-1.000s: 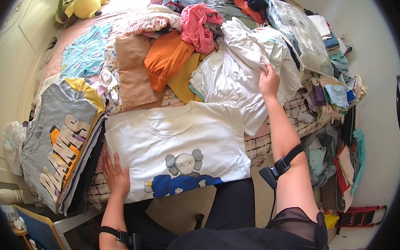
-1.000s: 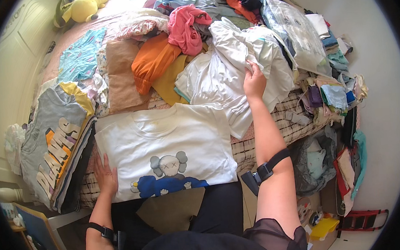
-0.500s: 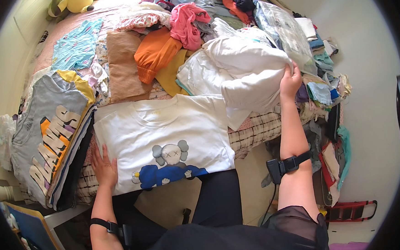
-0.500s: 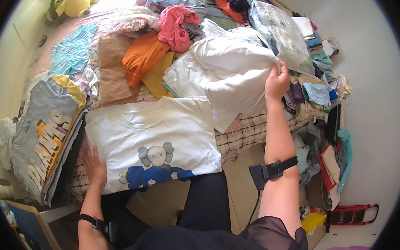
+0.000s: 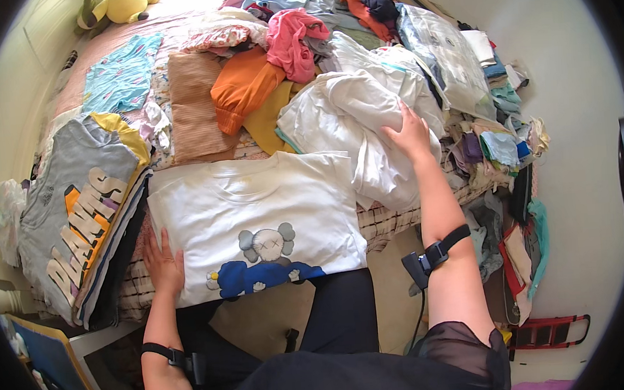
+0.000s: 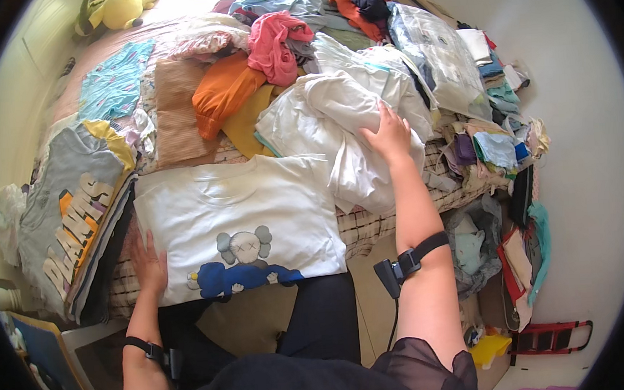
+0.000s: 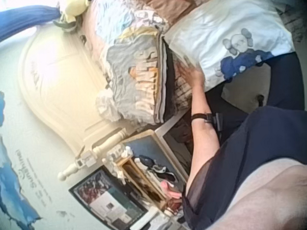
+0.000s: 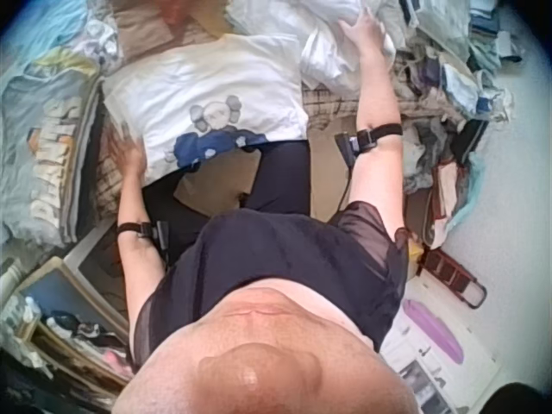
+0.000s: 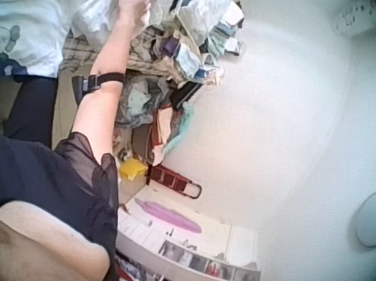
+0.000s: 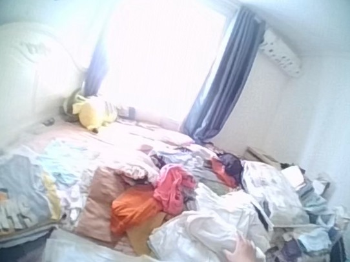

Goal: The recorder folds and stacks various pieces of clothing on a bed.

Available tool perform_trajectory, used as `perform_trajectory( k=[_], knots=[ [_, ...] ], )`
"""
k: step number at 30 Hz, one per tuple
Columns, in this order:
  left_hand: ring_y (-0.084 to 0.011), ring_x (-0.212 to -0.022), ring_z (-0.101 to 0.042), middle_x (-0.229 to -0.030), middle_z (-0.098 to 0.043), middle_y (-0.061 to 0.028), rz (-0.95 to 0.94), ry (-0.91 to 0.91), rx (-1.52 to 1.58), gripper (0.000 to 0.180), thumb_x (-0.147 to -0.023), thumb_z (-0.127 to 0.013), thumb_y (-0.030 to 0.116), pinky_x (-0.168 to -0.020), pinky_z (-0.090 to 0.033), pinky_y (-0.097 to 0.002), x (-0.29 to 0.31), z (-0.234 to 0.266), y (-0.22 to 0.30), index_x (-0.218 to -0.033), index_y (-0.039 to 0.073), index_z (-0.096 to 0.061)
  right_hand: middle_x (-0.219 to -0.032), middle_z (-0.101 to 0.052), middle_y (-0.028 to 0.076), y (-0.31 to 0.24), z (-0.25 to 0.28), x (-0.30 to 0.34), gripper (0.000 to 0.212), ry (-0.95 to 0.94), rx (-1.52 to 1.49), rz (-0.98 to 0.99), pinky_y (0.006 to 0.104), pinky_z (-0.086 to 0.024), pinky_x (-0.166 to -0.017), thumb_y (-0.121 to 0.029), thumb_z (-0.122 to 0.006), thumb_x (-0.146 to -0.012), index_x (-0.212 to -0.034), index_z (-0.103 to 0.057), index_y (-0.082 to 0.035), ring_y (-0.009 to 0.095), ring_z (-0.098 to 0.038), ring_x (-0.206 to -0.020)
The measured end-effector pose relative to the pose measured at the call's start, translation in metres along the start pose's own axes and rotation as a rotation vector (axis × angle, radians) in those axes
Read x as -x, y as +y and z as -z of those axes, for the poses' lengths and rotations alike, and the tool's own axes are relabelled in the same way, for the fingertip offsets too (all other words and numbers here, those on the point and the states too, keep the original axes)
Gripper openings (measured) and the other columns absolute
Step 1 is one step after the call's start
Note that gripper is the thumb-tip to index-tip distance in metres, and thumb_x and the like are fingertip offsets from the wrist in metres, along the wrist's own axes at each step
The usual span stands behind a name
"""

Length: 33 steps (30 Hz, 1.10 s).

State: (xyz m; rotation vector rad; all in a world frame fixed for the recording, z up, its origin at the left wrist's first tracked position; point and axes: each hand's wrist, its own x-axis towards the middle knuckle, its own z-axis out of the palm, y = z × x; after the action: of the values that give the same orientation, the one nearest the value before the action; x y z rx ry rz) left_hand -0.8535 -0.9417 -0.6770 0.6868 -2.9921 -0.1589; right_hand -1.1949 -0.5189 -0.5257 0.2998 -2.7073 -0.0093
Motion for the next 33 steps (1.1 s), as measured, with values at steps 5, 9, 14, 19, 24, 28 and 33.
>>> perform_trajectory(
  k=[5,9,14,19,24,28,33],
  knots=[
    [-0.0345,-0.124,-0.017,-0.136,-0.016,-0.0172,-0.070,0.072,0.031,0.064,-0.079,-0.050,0.025,-0.101,-0.014,-0.0442,-0.003,-0.002,0.000,-0.133,0.015,-0.017,-0.094,-0.060,0.007,-0.003,-0.009,0.004,0.025,0.125,-0.145,-0.034,0.0362,-0.041,-0.077,-0.020,-0.052,-0.079,-0.101,-0.055,-0.009,0.026,-0.055,-0.086],
    [-0.0343,-0.124,-0.017,-0.135,-0.016,-0.0172,-0.056,0.080,0.017,0.065,-0.079,-0.051,0.024,-0.101,-0.015,-0.0442,-0.003,-0.004,-0.004,-0.133,0.015,-0.017,-0.093,-0.058,0.008,0.006,0.004,-0.002,0.023,0.008,-0.314,-0.134,0.0369,-0.041,-0.076,-0.022,-0.051,-0.079,-0.096,-0.055,-0.007,0.028,-0.054,-0.084],
    [-0.0337,-0.124,-0.017,-0.136,-0.016,-0.0169,-0.047,0.073,0.022,0.064,-0.079,-0.050,0.025,-0.101,-0.014,-0.0442,-0.003,-0.001,-0.005,-0.133,0.015,-0.017,-0.099,-0.055,0.010,-0.007,-0.010,0.005,0.029,0.130,-0.200,0.101,0.0376,-0.042,-0.076,-0.024,-0.054,-0.077,-0.100,-0.052,-0.006,0.029,-0.052,-0.090],
    [-0.0343,-0.124,-0.017,-0.135,-0.016,-0.0169,-0.042,0.046,0.026,0.064,-0.079,-0.049,0.027,-0.101,-0.014,-0.0443,-0.004,-0.001,-0.001,-0.133,0.016,-0.016,-0.102,-0.053,0.013,-0.011,-0.022,0.002,0.031,0.017,-0.125,-0.062,0.0387,-0.042,-0.077,-0.021,-0.056,-0.076,-0.103,-0.051,-0.006,0.031,-0.051,-0.093],
    [-0.0346,-0.123,-0.018,-0.135,-0.017,-0.0172,-0.033,0.030,0.038,0.065,-0.079,-0.050,0.027,-0.101,-0.014,-0.0444,-0.001,-0.001,0.001,-0.133,0.016,-0.016,-0.102,-0.053,0.017,0.016,-0.018,0.002,0.031,0.283,-0.158,-0.068,0.0395,-0.041,-0.077,-0.019,-0.053,-0.079,-0.104,-0.050,-0.002,0.033,-0.050,-0.093],
    [-0.0343,-0.124,-0.018,-0.135,-0.017,-0.0169,-0.052,0.058,0.041,0.065,-0.079,-0.050,0.028,-0.101,-0.014,-0.0445,0.000,-0.005,-0.004,-0.133,0.017,-0.016,-0.101,-0.053,0.019,0.045,0.034,-0.001,0.030,0.631,-0.344,-0.164,0.0368,-0.040,-0.077,-0.019,-0.051,-0.081,-0.104,-0.049,0.000,0.034,-0.051,-0.092],
    [-0.0333,-0.125,-0.016,-0.136,-0.015,-0.0148,-0.034,0.036,0.042,0.067,-0.080,-0.050,0.029,-0.101,-0.014,-0.0441,-0.001,0.000,-0.006,-0.134,0.019,-0.013,-0.095,-0.055,0.008,0.048,0.150,0.013,0.029,0.775,-0.846,-0.048,0.0253,-0.038,-0.076,-0.024,-0.051,-0.085,-0.101,-0.049,0.000,0.016,-0.051,-0.086]
  ],
)
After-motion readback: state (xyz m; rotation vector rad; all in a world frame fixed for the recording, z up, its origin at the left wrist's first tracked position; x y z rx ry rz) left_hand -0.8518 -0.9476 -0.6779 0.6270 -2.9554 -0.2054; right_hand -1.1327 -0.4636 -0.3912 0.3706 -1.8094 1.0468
